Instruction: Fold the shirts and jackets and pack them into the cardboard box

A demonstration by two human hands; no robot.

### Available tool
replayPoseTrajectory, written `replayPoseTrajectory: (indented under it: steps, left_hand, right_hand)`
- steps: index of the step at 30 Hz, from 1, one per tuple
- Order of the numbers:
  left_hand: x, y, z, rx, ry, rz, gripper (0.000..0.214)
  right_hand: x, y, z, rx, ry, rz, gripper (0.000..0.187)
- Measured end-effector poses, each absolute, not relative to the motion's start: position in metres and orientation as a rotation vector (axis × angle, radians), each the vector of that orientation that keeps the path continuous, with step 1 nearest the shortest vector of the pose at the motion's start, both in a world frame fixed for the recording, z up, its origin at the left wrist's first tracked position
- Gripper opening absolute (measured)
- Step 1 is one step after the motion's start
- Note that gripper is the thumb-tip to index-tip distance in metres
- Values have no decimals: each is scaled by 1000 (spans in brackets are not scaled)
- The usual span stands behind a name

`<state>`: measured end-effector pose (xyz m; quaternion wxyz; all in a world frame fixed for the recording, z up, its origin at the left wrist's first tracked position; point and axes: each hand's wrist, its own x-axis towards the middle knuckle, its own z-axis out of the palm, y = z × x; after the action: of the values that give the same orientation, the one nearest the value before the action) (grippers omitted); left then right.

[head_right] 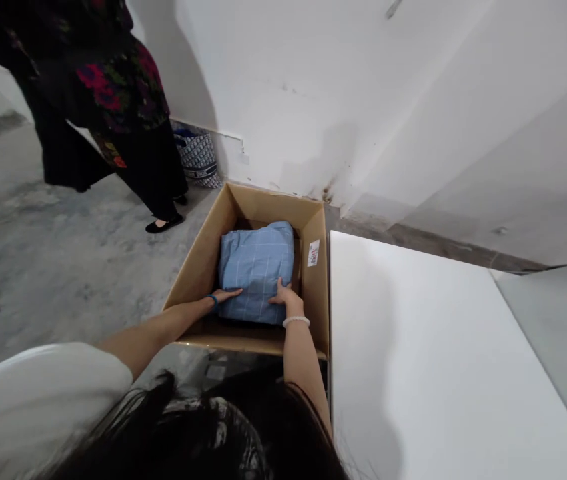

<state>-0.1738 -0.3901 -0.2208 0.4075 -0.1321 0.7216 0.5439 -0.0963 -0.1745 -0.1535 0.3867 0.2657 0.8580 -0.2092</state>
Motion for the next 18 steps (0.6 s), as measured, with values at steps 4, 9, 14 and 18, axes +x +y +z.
replayPoseTrajectory:
  steps: [4,9,14,18]
  left_hand:
    - [-173,-367,-194,-328,1795,1410,33]
    - [-187,-327,-123,-180,1703,1629,52]
    - [-191,-302,0,66,1706,1722,50]
    - [-154,-306,112,182,1662,1829,46]
  right_hand:
    - [-93,-173,-136,778,2275,-631,88]
    - [-82,-173,-84,817,2476,-839,65]
    - [-37,-172,-1,761,2798,-1262,56]
    - [40,-184,53,731,3121,-2019,53]
